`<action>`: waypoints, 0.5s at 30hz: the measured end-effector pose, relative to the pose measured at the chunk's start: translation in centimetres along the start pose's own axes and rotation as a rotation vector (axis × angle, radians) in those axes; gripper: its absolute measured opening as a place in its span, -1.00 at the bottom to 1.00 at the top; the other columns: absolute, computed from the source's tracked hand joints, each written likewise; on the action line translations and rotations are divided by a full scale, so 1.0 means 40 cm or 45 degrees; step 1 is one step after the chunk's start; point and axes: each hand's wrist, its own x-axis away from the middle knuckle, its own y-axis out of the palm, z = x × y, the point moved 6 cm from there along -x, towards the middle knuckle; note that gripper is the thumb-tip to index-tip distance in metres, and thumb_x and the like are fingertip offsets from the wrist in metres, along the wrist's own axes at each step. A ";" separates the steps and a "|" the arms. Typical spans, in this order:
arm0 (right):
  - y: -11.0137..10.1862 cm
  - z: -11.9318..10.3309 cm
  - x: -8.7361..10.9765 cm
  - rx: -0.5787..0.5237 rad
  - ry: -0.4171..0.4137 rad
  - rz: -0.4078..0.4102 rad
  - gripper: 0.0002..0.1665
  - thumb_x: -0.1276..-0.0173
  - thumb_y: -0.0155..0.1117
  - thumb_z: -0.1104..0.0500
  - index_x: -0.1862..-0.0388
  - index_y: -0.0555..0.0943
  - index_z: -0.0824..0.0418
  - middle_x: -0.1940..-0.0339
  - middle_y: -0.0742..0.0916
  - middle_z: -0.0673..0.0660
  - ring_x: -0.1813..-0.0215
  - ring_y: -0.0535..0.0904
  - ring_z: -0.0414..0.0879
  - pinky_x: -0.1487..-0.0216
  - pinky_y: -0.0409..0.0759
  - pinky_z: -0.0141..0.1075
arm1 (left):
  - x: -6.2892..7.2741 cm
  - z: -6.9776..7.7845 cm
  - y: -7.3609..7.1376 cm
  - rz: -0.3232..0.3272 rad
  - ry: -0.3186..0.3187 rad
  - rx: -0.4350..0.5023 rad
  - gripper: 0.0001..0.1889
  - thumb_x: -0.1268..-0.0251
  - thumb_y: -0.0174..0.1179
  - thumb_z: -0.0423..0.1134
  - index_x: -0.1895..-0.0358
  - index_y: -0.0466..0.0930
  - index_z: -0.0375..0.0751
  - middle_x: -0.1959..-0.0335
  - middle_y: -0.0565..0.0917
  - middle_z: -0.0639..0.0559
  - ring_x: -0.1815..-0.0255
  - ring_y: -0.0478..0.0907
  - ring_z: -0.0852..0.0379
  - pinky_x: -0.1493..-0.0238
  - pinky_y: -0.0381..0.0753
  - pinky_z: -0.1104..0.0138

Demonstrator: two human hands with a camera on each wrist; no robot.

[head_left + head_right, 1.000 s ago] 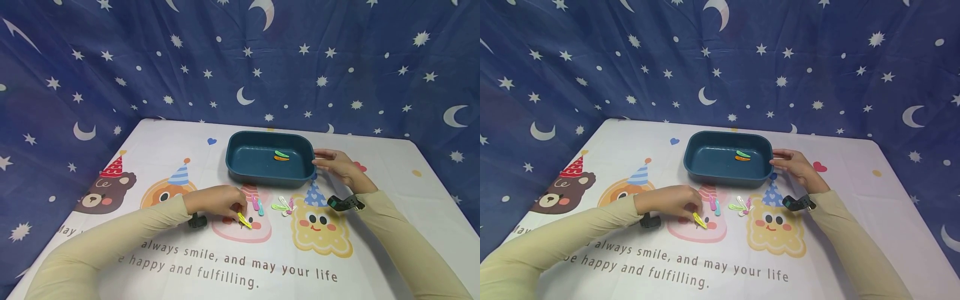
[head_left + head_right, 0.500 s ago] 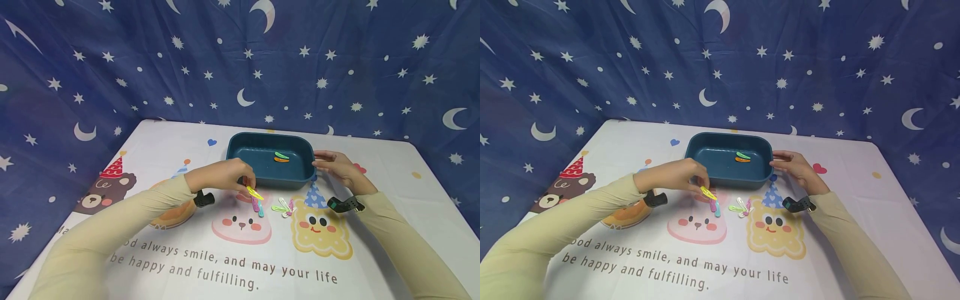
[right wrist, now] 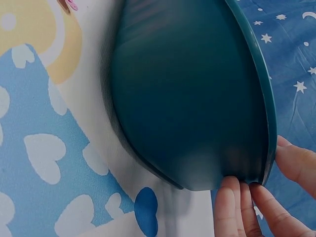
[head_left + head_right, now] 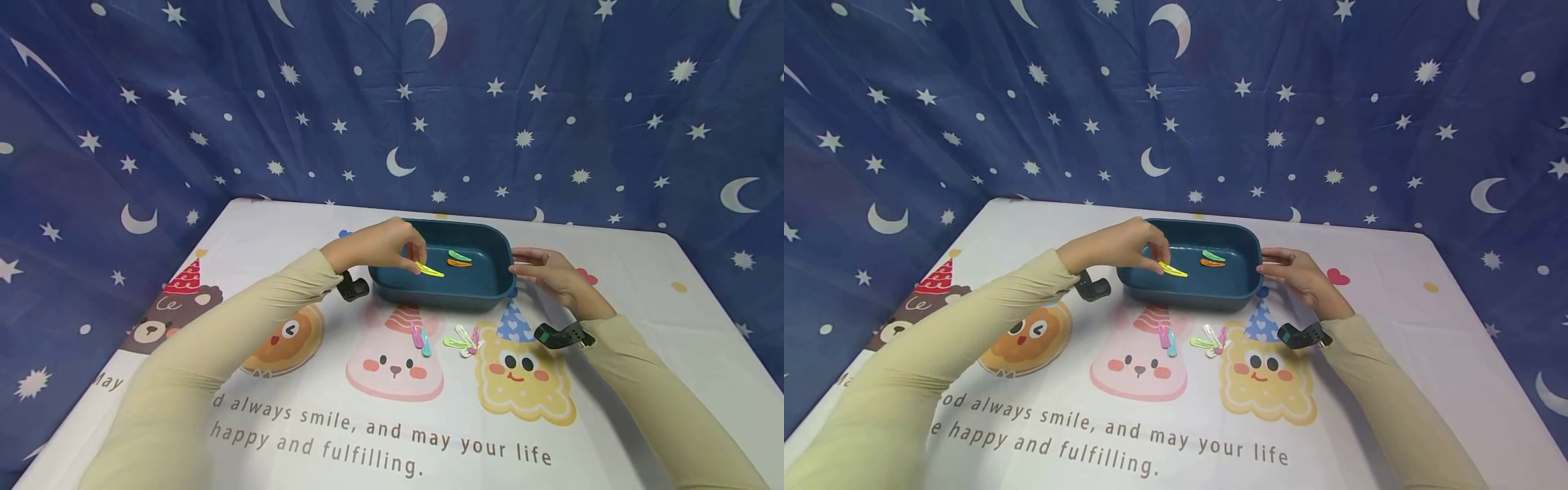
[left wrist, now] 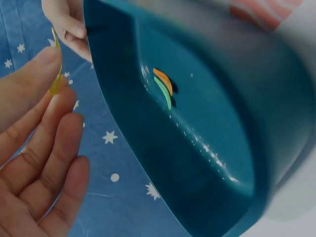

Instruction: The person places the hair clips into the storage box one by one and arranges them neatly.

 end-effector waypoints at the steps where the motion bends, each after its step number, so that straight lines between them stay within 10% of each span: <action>1: 0.000 0.001 0.000 0.001 0.001 0.000 -0.17 -0.23 0.31 0.28 -0.37 0.14 0.46 0.23 0.66 -0.22 0.16 0.60 -0.40 0.07 0.57 -0.52 | -0.007 -0.005 -0.002 -0.003 -0.009 0.003 -0.87 -0.05 0.38 -0.22 0.33 0.70 -0.15 0.37 0.72 0.05 0.33 0.61 0.21 0.20 0.59 0.42; 15: 0.006 -0.008 0.008 0.047 -0.030 -0.013 -0.19 -0.27 0.25 0.30 -0.39 0.10 0.51 0.24 0.65 -0.25 0.18 0.60 -0.42 0.08 0.56 -0.54 | -0.106 -0.059 -0.011 -0.012 -0.083 0.033 -0.90 -0.07 0.36 -0.26 0.35 0.70 -0.20 0.37 0.72 -0.02 0.36 0.62 0.18 0.26 0.59 0.43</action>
